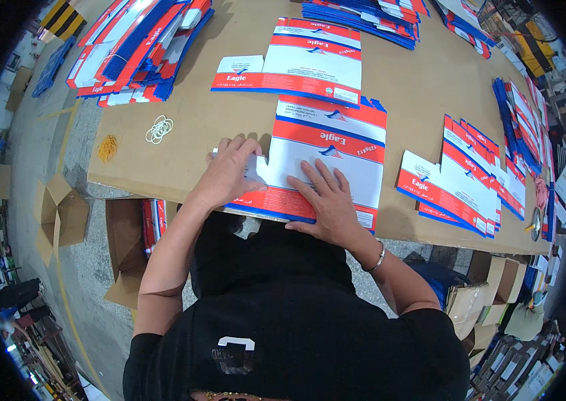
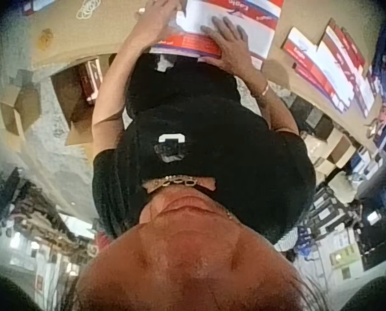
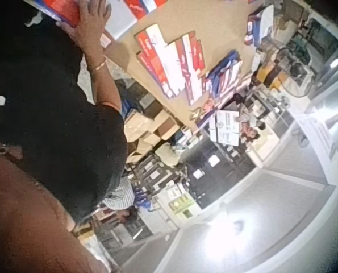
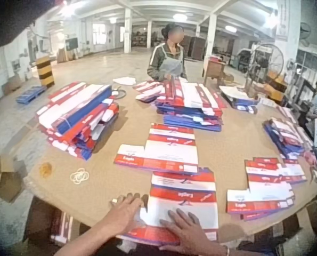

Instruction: Organizing and packing cardboard sleeves into a box.

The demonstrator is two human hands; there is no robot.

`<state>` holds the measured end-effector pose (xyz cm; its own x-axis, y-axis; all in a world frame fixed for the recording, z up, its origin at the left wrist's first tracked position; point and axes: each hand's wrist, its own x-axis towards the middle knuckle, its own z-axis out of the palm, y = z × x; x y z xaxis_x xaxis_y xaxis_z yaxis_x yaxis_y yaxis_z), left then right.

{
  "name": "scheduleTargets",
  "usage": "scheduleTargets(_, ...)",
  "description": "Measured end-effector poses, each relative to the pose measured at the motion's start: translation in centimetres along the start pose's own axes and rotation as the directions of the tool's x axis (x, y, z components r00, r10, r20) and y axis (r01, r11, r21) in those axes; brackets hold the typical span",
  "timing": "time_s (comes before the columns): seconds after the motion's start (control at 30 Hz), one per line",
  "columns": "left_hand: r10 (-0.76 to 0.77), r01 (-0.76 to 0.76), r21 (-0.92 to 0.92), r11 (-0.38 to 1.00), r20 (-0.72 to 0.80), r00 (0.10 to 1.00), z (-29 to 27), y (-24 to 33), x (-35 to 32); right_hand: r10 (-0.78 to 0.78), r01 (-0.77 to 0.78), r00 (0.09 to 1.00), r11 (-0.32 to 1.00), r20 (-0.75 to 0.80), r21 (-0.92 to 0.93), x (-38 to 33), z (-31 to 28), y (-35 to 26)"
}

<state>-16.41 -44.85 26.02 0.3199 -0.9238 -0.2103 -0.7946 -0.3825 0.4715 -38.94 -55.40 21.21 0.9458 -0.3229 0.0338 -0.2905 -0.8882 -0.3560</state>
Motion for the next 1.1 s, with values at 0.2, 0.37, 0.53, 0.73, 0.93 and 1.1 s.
scheduleTargets(0.2, 0.025, -0.026, -0.010, 1.000, -0.043, 0.999, 0.1, -0.4, -0.1, 0.010, -0.010, 1.000, 1.000, -0.004, 0.008, -0.1, -0.3, -0.3)
scheduleTargets(0.37, 0.041, -0.046, -0.102, 0.994, -0.046, 0.998, -0.6, -0.7, -0.7, -0.013, 0.015, 0.999, 0.999, -0.041, 0.046, -0.3, -1.8, -1.0)
scheduleTargets(0.53, 0.137, -0.170, -0.193, 0.966, -0.175, 0.975, -2.8, -0.8, -2.4, 0.473, -0.347, 0.706, 0.880, -0.527, 0.324, -1.9, -3.5, 3.6)
scheduleTargets(0.73, 0.280, -0.338, -0.055, 0.939, -0.447, 0.849, -2.6, -0.8, -3.6, 0.754, -0.046, 0.655, 0.099, -0.045, 0.994, -4.4, -5.3, 3.4)
scheduleTargets(0.93, 0.364, -0.441, 0.001, 0.897, -0.566, 0.739, -1.4, -2.1, -3.8, 0.692, 0.062, 0.661, 0.334, -0.290, 0.940, -4.4, -6.4, 2.0)
scheduleTargets(1.1, 0.393, -0.464, 0.042, 0.885, -0.605, 0.693, -0.8, -2.9, -3.7, 0.712, 0.065, 0.623, 0.364, -0.323, 0.929, -3.7, -6.4, 1.1)
